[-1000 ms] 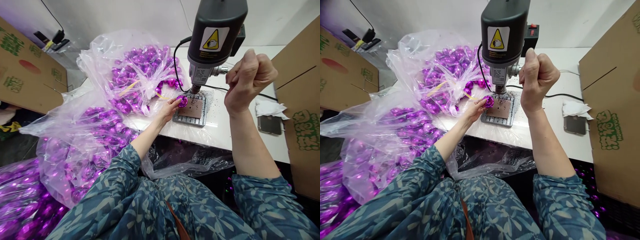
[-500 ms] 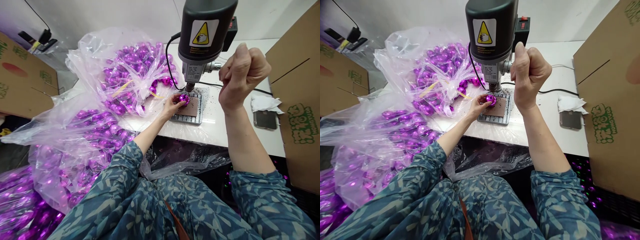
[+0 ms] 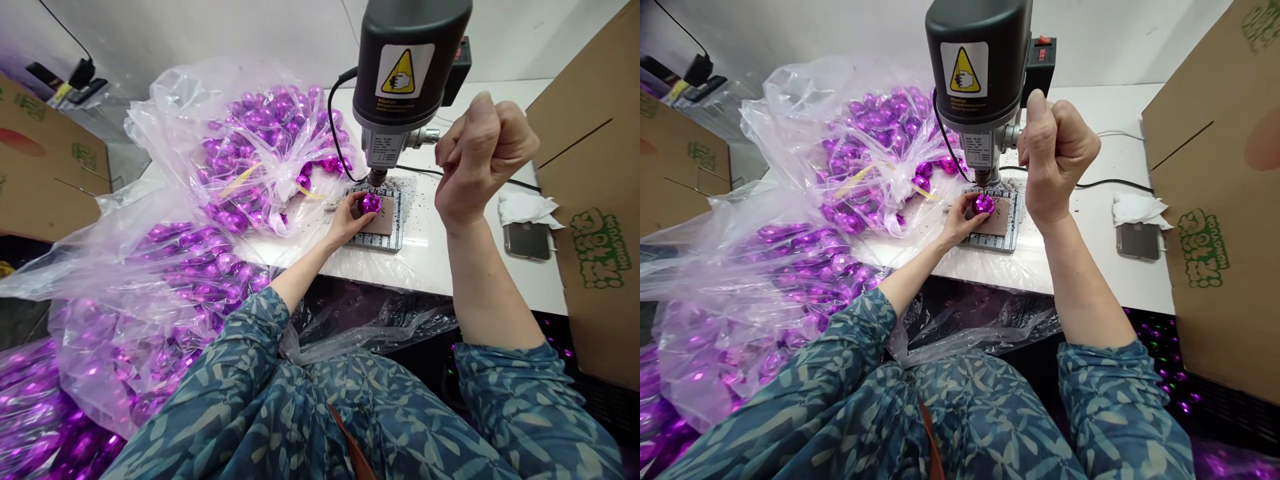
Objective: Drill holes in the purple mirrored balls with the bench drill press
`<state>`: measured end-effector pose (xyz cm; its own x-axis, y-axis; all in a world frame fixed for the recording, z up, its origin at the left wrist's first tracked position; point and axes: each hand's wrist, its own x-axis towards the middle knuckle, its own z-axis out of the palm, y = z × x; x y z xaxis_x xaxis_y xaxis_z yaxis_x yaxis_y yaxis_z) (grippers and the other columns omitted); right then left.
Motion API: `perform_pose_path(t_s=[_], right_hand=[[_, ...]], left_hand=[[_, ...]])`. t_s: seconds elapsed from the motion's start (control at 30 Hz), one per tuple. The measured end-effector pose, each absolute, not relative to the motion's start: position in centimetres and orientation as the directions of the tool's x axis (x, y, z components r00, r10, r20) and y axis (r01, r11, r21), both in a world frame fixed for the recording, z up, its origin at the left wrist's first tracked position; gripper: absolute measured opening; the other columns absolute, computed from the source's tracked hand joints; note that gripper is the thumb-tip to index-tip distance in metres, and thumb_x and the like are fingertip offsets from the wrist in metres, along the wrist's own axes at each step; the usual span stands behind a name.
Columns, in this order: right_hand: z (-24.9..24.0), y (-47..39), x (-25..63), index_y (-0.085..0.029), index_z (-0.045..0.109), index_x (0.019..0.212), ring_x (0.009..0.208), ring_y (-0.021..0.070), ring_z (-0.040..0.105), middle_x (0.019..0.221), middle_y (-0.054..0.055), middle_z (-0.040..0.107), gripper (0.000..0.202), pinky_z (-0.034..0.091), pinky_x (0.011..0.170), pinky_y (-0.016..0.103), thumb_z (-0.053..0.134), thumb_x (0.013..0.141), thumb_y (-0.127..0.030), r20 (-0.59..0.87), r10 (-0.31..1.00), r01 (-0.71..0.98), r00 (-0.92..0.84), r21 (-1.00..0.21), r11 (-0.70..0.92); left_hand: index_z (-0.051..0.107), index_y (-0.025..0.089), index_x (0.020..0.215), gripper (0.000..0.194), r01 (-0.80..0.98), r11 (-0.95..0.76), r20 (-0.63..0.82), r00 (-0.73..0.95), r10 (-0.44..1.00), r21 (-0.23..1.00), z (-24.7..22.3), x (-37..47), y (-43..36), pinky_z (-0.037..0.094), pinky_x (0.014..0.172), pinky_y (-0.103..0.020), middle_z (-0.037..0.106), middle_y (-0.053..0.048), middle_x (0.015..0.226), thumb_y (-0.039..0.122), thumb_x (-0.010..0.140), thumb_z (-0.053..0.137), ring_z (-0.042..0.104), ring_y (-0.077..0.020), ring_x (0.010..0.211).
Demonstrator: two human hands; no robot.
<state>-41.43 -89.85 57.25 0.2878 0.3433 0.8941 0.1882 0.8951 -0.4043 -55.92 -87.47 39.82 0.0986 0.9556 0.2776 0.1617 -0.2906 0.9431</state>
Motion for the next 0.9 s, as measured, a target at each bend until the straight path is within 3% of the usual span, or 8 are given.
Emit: perform_pose_path(t_s=[0.13,0.23,0.33,0.43,0.6,0.73,0.9], right_hand=[[57.2,-89.5,-41.3,-0.016,0.017,0.060,0.040,-0.0031,0.035,0.045,-0.008,0.024,0.079,0.019,0.046,0.017,0.065,0.096,-0.066,0.904,0.310,0.118,0.293,-0.356,0.927],[57.1,-89.3,-41.3,-0.015,0.019,0.057,0.039,-0.0027,0.033,0.043,-0.007,0.028,0.078,0.016,0.045,0.019,0.070,0.096,-0.059,0.910,0.286,0.054,0.299,-0.316,0.947],[57.5,-89.4,-41.4,-0.015,0.025,0.053,0.038,-0.0024,0.029,0.043,-0.006,0.031,0.076,0.016,0.044,0.023,0.069,0.096,-0.059,0.915,0.285,0.119,0.287,-0.329,0.937],[58.6,-88.8,-41.5,-0.017,0.028,0.053,0.038,-0.0019,0.024,0.043,-0.006,0.031,0.076,0.019,0.044,0.026,0.065,0.094,-0.069,0.917,0.271,0.169,0.292,-0.328,0.929],[60.9,-85.7,-41.5,-0.026,0.023,0.060,0.032,0.0039,0.026,0.042,-0.008,0.025,0.074,0.011,0.039,0.032,0.065,0.079,-0.084,0.898,0.296,0.066,0.326,-0.334,0.940],[61.9,-84.1,-41.6,-0.029,0.023,0.061,0.030,0.0044,0.024,0.041,-0.010,0.023,0.071,0.006,0.036,0.033,0.069,0.069,-0.083,0.876,0.329,-0.015,0.352,-0.347,0.938],[62.0,-83.9,-41.6,-0.028,0.022,0.063,0.030,0.0039,0.020,0.040,-0.011,0.023,0.062,0.007,0.035,0.034,0.064,0.073,-0.073,0.871,0.347,-0.033,0.348,-0.358,0.933]], left_hand=[[0.063,0.022,0.132,0.062,-0.023,-0.333,0.333,0.132,0.934,0.943,37.6,-55.6,-85.9,0.054,0.116,-0.045,0.074,-0.012,0.133,0.046,0.083,0.093,0.071,-0.0273,0.127],[0.062,0.022,0.132,0.074,-0.061,-0.349,0.354,0.142,0.924,0.935,36.3,-55.7,-84.9,0.058,0.112,-0.049,0.074,-0.012,0.129,0.058,0.077,0.096,0.073,-0.0291,0.122],[0.061,0.022,0.133,0.077,-0.058,-0.362,0.366,0.155,0.917,0.930,35.7,-55.9,-84.3,0.060,0.110,-0.048,0.075,-0.013,0.128,0.064,0.077,0.095,0.074,-0.0289,0.119],[0.063,0.023,0.131,0.074,-0.073,-0.379,0.386,0.162,0.908,0.923,35.4,-56.1,-84.0,0.060,0.109,-0.047,0.075,-0.012,0.128,0.063,0.077,0.094,0.075,-0.0283,0.120],[0.061,0.022,0.134,0.073,-0.054,-0.406,0.409,0.180,0.894,0.912,35.2,-55.9,-84.1,0.062,0.107,-0.046,0.076,-0.012,0.126,0.057,0.079,0.094,0.076,-0.0276,0.118],[0.060,0.022,0.137,0.070,-0.016,-0.429,0.422,0.212,0.881,0.903,35.1,-55.6,-84.3,0.064,0.106,-0.046,0.076,-0.012,0.128,0.054,0.084,0.092,0.077,-0.0278,0.117],[0.061,0.022,0.138,0.066,0.036,-0.468,0.453,0.197,0.870,0.883,35.4,-55.3,-84.6,0.063,0.107,-0.048,0.075,-0.011,0.129,0.051,0.086,0.091,0.076,-0.0279,0.117]])
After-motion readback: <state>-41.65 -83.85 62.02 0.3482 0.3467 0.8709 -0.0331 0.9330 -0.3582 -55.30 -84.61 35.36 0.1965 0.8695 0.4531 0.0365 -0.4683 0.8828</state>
